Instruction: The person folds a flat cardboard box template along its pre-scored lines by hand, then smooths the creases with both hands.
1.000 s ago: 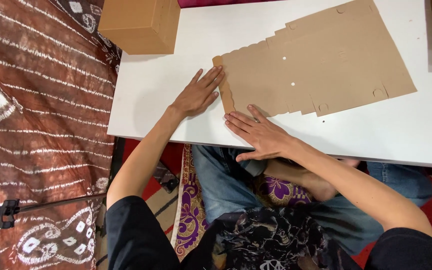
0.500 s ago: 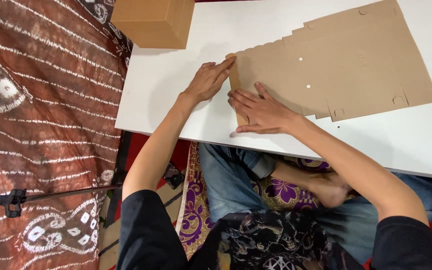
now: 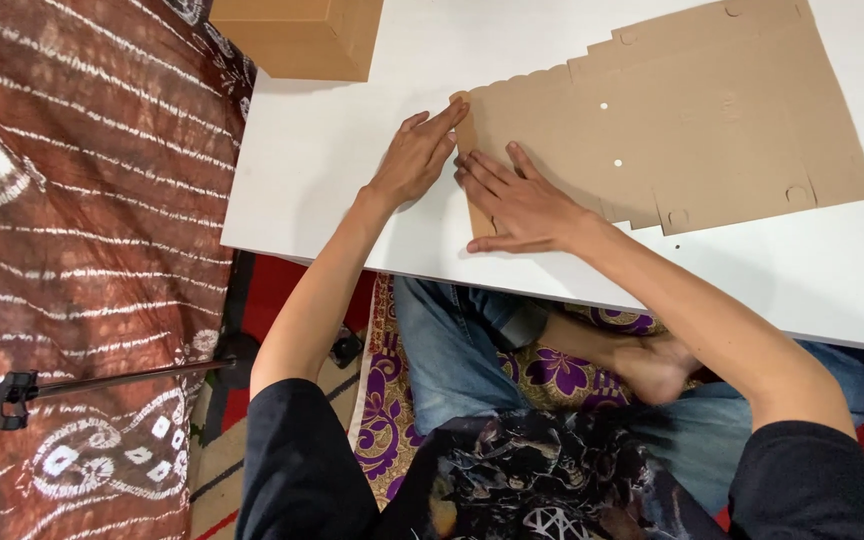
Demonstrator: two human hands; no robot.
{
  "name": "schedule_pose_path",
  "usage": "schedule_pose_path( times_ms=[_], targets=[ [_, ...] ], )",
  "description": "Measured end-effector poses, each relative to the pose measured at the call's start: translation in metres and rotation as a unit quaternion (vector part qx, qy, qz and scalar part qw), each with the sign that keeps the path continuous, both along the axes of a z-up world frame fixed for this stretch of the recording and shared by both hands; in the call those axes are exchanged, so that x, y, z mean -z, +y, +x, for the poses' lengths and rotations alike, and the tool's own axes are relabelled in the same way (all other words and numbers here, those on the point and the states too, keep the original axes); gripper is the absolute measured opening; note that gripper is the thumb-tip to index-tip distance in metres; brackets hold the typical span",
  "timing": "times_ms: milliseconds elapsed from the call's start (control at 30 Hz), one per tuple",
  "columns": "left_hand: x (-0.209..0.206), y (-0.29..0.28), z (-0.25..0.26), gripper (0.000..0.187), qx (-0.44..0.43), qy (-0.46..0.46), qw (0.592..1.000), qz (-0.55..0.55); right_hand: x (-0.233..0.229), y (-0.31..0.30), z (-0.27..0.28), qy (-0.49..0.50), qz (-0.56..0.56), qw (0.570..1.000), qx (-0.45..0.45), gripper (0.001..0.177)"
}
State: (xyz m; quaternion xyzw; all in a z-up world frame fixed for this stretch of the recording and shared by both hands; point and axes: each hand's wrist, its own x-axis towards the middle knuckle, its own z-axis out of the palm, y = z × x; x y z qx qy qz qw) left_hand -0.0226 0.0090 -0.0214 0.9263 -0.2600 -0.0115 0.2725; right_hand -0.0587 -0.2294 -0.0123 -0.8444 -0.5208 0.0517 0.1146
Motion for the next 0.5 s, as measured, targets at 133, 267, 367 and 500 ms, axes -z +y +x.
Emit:
schedule_pose_path(
  times_ms=[133,267,367,500],
  targets=[
    [-0.004,-0.003,-0.008,0.051,-0.005,-0.001,1.000,-0.002,0.015,-0.014,-0.032,-0.028,-0.001,0.999,-0.016,0.107],
    [-0.011,-0.006,-0.017,0.051,-0.010,0.003,1.000,0.014,0.015,-0.025,-0.065,-0.034,0.030,0.999,-0.017,0.108],
    [-0.015,-0.009,-0.024,0.053,-0.009,0.010,0.996,0.084,0.013,-0.031,-0.081,-0.019,0.022,1.000,-0.008,0.108],
    [-0.010,-0.015,-0.043,0.057,0.008,0.016,0.987,0.161,0.013,-0.032,-0.088,-0.022,0.016,1.000,0.004,0.104]
  ],
)
